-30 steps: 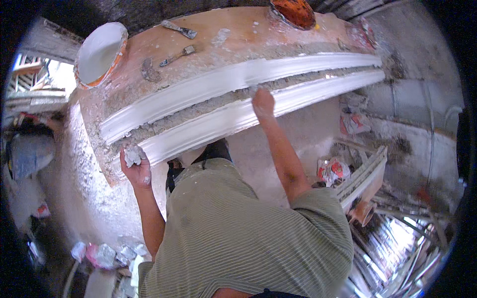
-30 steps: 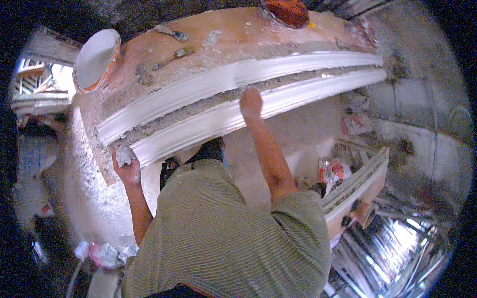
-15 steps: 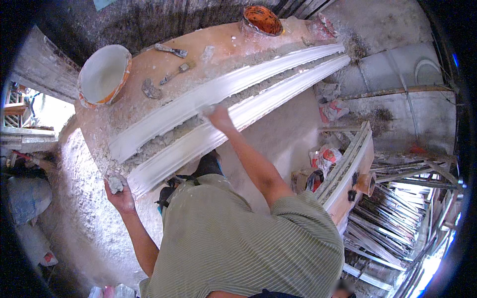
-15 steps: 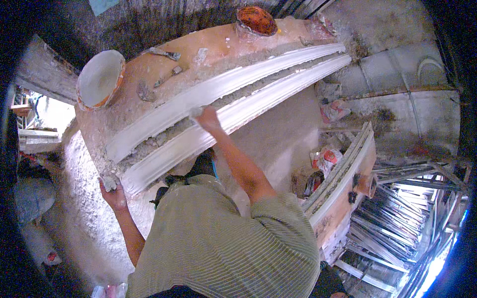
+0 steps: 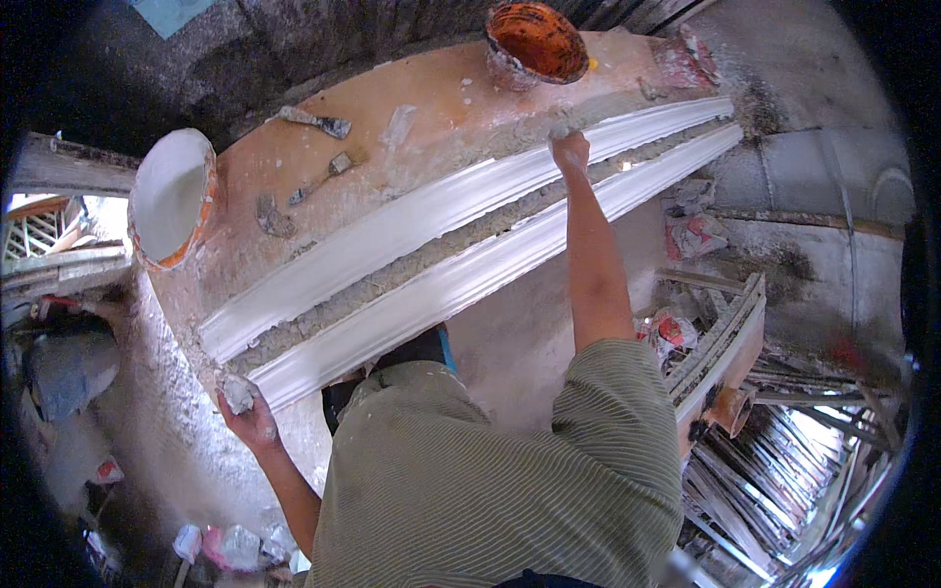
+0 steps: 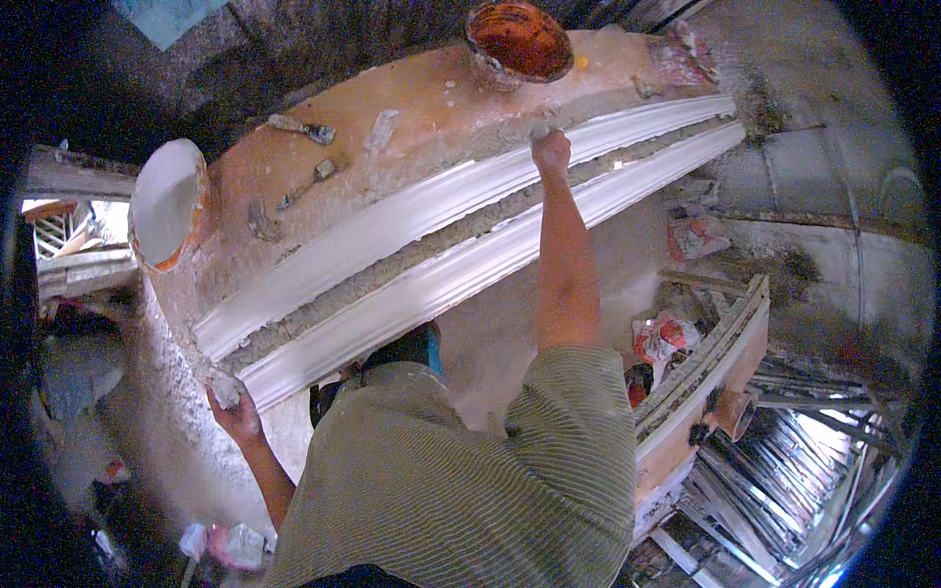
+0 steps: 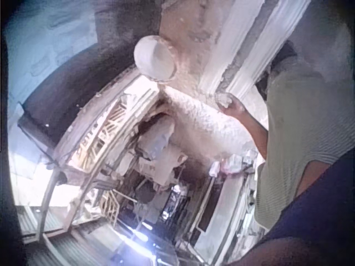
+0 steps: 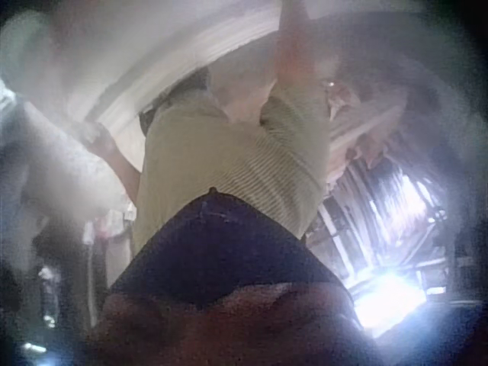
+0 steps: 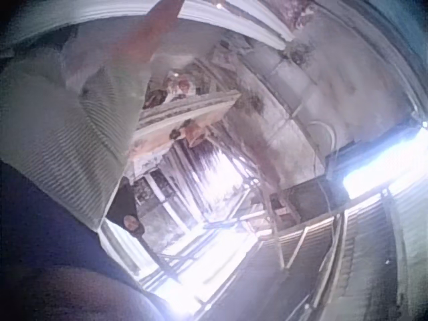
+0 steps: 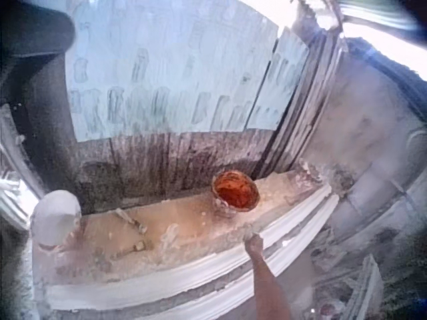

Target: The person applies a white paste to long white molding pieces resting on a wooden workbench using their hands. They smooth the paste along the grooves and edges of the moldings, then walk to a bucket and scoop water with a yellow cup.

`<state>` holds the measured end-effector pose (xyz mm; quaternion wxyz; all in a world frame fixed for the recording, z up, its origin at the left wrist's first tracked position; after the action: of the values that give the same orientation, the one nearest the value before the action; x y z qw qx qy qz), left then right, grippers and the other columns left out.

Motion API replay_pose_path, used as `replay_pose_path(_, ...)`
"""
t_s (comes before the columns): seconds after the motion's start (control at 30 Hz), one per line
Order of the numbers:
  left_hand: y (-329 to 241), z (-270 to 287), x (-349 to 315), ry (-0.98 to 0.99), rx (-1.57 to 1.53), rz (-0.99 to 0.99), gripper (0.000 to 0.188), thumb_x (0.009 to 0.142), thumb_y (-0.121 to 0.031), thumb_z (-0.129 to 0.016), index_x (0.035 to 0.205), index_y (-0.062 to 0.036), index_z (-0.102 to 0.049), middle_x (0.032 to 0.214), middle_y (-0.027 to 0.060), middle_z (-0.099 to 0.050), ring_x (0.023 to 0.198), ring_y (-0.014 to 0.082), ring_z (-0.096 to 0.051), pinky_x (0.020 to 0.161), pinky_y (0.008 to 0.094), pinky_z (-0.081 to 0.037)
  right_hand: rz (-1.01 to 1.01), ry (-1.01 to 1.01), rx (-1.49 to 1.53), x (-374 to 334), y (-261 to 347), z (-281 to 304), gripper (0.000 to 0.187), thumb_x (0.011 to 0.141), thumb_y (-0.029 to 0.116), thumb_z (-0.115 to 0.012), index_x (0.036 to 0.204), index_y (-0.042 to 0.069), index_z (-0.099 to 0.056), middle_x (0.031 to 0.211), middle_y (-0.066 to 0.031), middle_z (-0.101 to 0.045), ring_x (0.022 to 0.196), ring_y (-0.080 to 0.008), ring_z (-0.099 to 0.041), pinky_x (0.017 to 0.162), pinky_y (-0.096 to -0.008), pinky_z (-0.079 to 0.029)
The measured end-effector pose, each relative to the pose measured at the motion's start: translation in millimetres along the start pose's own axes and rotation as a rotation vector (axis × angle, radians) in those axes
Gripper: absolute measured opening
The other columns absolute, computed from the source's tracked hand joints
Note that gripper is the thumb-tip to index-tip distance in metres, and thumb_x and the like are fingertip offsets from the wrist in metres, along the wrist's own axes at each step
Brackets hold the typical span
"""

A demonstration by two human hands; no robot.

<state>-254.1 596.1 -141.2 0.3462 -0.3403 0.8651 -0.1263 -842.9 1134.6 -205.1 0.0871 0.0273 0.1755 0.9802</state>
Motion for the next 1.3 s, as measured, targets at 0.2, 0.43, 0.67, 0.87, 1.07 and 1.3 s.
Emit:
replay_pose_path(0.2, 22.6, 6.0, -1.9, -0.138, -0.087, -0.050, 0.025, 0.092, -0.016, -0.054, 0.111, 0.0007, -0.058, 0.109, 0.0141, -0.062, 0.100, 0.0253, -0.059, 0.090, 0.0389, -0.050, 0.109, 0.134, -0.018, -77.8, 74.3, -16.4, 0.031, 0.075, 0.025, -0.064, 0.081, -0.006, -0.063, 0.086, -0.0295, -0.064, 0.084, -0.0438, -0.063, 0.079, -0.0492, -0.050)
replay_pose_path(0.43, -0.9, 42.8, 2.3, -0.153, 0.246, -0.203, 0.024, 0.091, -0.014, -0.056, 0.110, 0.0001, -0.059, 0.109, 0.0144, -0.062, 0.100, 0.0253, -0.060, 0.089, 0.0376, -0.051, 0.067, 0.068, -0.095, -161.2, 140.6, -52.9, 0.022, 0.081, 0.021, -0.059, 0.082, 0.000, -0.063, 0.087, -0.0224, -0.063, 0.082, -0.0371, -0.065, 0.072, -0.0439, -0.054)
replay_pose_path(0.67, -45.3, 54.0, 4.6, -0.104, -0.195, -0.048, 0.021, 0.091, -0.014, -0.055, 0.106, 0.0002, -0.061, 0.106, 0.0125, -0.064, 0.097, 0.0243, -0.061, 0.087, 0.0368, -0.052, 0.163, 0.220, 0.041, -231.6, 210.4, -59.3, 0.027, 0.077, 0.024, -0.066, 0.086, -0.001, -0.062, 0.090, -0.0233, -0.063, 0.087, -0.0404, -0.063, 0.078, -0.0450, -0.053)
replay_pose_path(0.87, -120.3, 113.3, 1.7, -0.103, -0.301, -0.063, 0.018, 0.092, -0.013, -0.055, 0.104, -0.0007, -0.060, 0.105, 0.0109, -0.064, 0.096, 0.0227, -0.062, 0.087, 0.0361, -0.052, 0.292, 0.212, 0.043, -316.1, 284.1, -83.6, 0.028, 0.071, 0.018, -0.070, 0.084, -0.004, -0.059, 0.089, -0.0268, -0.063, 0.089, -0.0439, -0.061, 0.079, -0.0477, -0.051)
replay_pose_path(1.07, -184.1, 170.6, -16.7, -0.162, -0.318, -0.104, 0.018, 0.091, -0.011, -0.056, 0.104, 0.0006, -0.059, 0.104, 0.0117, -0.064, 0.098, 0.0231, -0.061, 0.087, 0.0365, -0.053, 0.369, 0.225, 0.051, -356.3, 315.5, -110.9, 0.021, 0.073, 0.014, -0.065, 0.084, -0.003, -0.058, 0.089, -0.0264, -0.062, 0.089, -0.0425, -0.061, 0.078, -0.0480, -0.051)
replay_pose_path(1.3, -206.3, 209.1, -5.9, -0.176, -0.341, -0.130, 0.020, 0.090, -0.011, -0.057, 0.105, 0.0027, -0.058, 0.106, 0.0139, -0.063, 0.099, 0.0255, -0.061, 0.087, 0.0368, -0.053, 0.431, 0.180, 0.023, -401.7, 366.9, -113.5, 0.025, 0.073, 0.015, -0.063, 0.084, -0.007, -0.060, 0.085, -0.0297, -0.062, 0.085, -0.0443, -0.062, 0.077, -0.0488, -0.051)
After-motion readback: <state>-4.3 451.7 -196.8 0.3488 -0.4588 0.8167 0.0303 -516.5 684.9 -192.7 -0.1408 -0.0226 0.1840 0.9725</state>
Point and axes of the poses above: each hand's wrist, its own x-axis towards the middle knuckle, its own z-axis out of the back of the hand, y = z × x, the point moved 4 cm from there along x, towards the middle knuckle
